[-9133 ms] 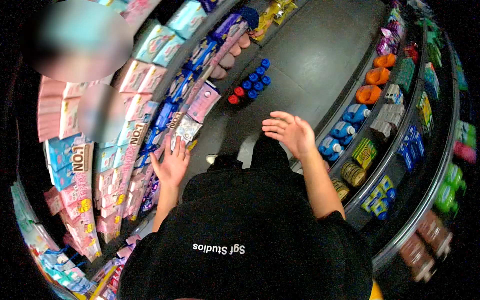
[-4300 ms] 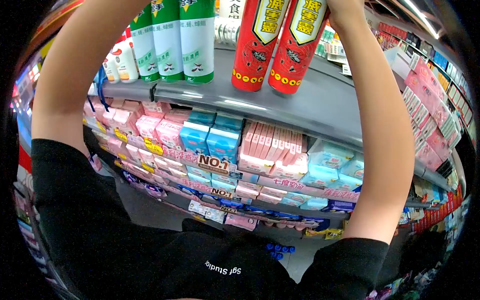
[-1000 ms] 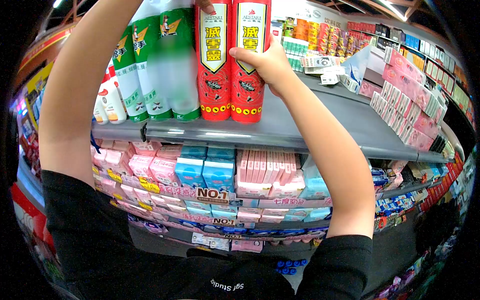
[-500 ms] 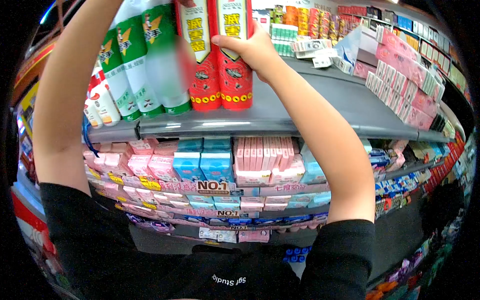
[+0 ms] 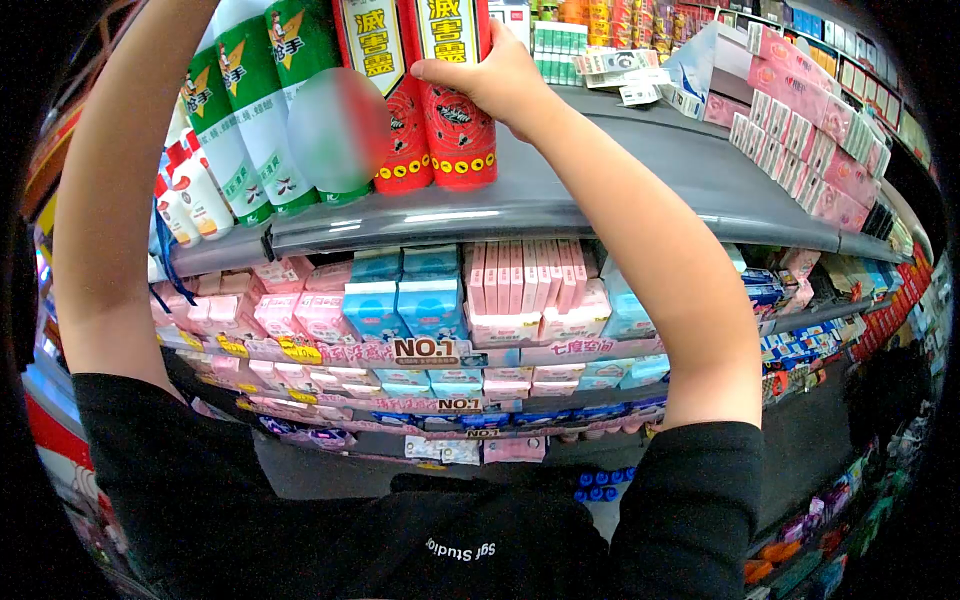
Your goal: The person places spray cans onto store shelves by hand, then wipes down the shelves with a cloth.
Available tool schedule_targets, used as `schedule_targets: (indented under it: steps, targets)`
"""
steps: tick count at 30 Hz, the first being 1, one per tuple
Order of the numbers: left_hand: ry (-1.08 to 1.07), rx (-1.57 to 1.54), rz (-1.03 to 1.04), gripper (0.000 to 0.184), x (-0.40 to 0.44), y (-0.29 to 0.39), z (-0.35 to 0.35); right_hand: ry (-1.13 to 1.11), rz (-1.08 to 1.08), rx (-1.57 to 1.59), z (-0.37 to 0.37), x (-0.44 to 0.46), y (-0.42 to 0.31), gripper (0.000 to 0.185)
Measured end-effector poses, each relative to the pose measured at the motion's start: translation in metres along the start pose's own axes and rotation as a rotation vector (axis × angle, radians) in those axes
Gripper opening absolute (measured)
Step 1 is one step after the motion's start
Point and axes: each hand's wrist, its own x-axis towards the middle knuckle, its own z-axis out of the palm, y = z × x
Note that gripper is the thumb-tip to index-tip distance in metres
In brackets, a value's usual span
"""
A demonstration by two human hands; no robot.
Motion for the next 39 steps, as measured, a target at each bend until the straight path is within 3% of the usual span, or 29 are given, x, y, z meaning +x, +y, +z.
schedule_targets:
  steps: [4,19,21,23,25,26,27,28,29,30,31,32,33,34,35,36,37,38,39]
  targets:
    - [0.053,0.085,-0.056,0.106,0.001,0.001,0.002,0.010,-0.005,-0.031,0.001,0.000,0.000,0.062]
    - [0.094,0.030,0.067,0.105,-0.005,0.001,0.002,-0.008,0.021,0.031,0.000,-0.005,-0.004,0.073]
    - [0.173,-0.112,0.034,0.099,-0.034,0.008,0.004,0.064,0.126,0.017,-0.005,-0.010,-0.009,0.081]
    - [0.513,-0.173,0.175,0.089,-0.050,0.000,0.011,0.132,0.086,0.042,-0.022,-0.020,-0.016,0.080]
    - [0.882,0.081,0.324,0.045,-0.079,-0.020,0.053,0.215,-0.006,0.180,-0.045,-0.051,-0.029,0.058]
    - [0.922,-0.020,0.407,0.043,-0.107,0.003,0.067,0.224,-0.086,0.180,-0.061,-0.077,-0.034,0.048]
    - [0.807,-0.224,0.475,0.042,-0.135,0.017,0.093,0.285,-0.155,0.108,-0.074,-0.108,-0.036,0.038]
    - [0.600,-0.343,0.343,0.037,-0.170,0.040,0.116,0.297,-0.108,-0.010,-0.093,-0.144,-0.034,0.030]
    - [0.399,-0.348,0.386,0.033,-0.192,0.042,0.153,0.297,-0.036,0.004,-0.108,-0.188,-0.029,0.024]
    - [0.329,-0.461,0.335,0.025,-0.219,0.056,0.192,0.300,-0.001,-0.069,-0.123,-0.232,-0.019,0.020]
    - [0.053,-0.874,0.325,0.019,-0.238,0.060,0.256,0.319,0.161,-0.089,-0.144,-0.286,0.005,0.016]
    - [-0.195,-1.261,-0.076,0.023,-0.266,0.084,0.305,0.315,0.314,-0.031,-0.151,-0.334,0.017,0.017]
    - [-0.300,-1.323,-0.308,0.030,-0.291,0.101,0.379,0.490,0.546,-0.054,-0.144,-0.383,0.023,0.019]
    - [-0.365,-1.266,-0.503,0.033,-0.316,0.135,0.422,0.457,0.708,-0.209,-0.152,-0.448,0.051,0.019]
    - [-0.585,-1.052,-0.476,0.033,-0.343,0.157,0.463,0.461,0.922,-0.267,-0.150,-0.520,0.071,0.028]
    - [-0.554,-1.079,-0.430,0.037,-0.394,0.183,0.544,0.476,0.965,-0.398,-0.143,-0.603,0.100,0.021]
    - [-0.788,-1.466,-0.672,0.045,-0.424,0.206,0.574,0.447,1.144,-0.278,-0.131,-0.664,0.100,0.014]
    - [-0.930,-1.523,-0.757,0.046,-0.434,0.225,0.582,0.420,1.446,-0.184,-0.114,-0.705,0.088,0.017]
    - [-0.995,-1.463,-0.762,0.048,-0.436,0.241,0.582,0.381,1.588,-0.124,-0.101,-0.744,0.087,0.020]
